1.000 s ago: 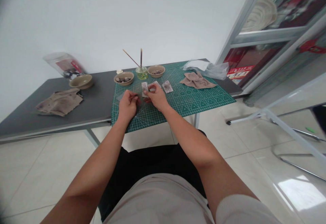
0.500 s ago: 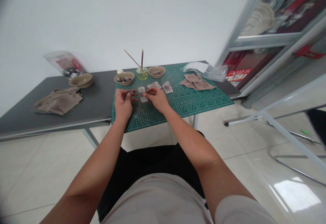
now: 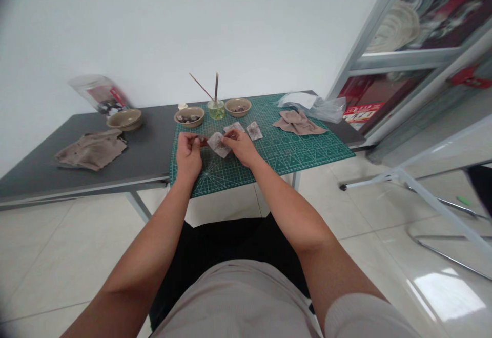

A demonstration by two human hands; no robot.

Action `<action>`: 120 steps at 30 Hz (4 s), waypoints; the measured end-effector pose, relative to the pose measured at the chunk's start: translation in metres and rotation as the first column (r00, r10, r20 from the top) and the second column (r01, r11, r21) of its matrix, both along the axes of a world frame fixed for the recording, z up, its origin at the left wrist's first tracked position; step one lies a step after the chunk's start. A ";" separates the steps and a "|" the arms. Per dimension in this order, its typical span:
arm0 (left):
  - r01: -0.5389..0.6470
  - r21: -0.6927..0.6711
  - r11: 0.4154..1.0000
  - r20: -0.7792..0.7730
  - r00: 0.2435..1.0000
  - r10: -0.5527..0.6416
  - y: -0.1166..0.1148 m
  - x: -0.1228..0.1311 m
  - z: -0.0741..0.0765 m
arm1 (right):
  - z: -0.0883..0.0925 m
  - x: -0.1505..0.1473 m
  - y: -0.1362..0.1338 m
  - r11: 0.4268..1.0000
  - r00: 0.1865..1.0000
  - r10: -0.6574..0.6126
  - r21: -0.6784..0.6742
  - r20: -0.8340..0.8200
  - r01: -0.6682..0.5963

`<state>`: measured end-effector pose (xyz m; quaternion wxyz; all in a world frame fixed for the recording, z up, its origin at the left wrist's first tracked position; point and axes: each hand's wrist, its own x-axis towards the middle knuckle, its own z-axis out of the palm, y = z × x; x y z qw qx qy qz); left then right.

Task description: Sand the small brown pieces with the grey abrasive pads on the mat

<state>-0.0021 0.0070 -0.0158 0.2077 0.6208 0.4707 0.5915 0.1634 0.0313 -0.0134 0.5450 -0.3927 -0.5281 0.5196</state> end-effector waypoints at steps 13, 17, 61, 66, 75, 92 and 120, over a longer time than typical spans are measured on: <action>-0.128 -0.148 0.981 -0.598 0.801 0.015 -0.007 0.009 0.011 | 0.002 -0.010 -0.017 0.913 0.724 -0.300 0.406 0.621 0.030; -0.120 -0.199 0.973 -0.569 0.822 -0.015 -0.005 0.007 0.013 | 0.000 -0.008 -0.015 0.928 0.769 -0.181 0.366 0.613 -0.073; -0.170 -0.195 0.966 -0.812 0.580 -0.062 -0.020 0.018 0.025 | 0.017 0.019 -0.015 0.887 0.487 -0.132 0.322 0.864 -0.332; -0.166 -0.176 0.970 -0.806 0.590 -0.045 -0.018 0.017 0.023 | 0.015 0.013 -0.015 0.886 0.472 -0.172 0.345 0.865 -0.309; -0.164 -0.206 0.965 -0.759 0.649 -0.052 -0.016 0.016 0.023 | 0.012 0.015 -0.017 0.860 0.447 -0.187 0.366 0.875 -0.356; -0.152 -0.280 0.948 -0.671 0.737 -0.080 -0.007 0.010 0.022 | 0.014 0.015 -0.020 0.843 0.437 -0.168 0.359 0.883 -0.401; -0.163 -0.280 0.946 -0.642 0.765 -0.059 -0.005 0.008 0.020 | 0.014 0.009 -0.013 0.821 0.407 -0.208 0.385 0.890 -0.422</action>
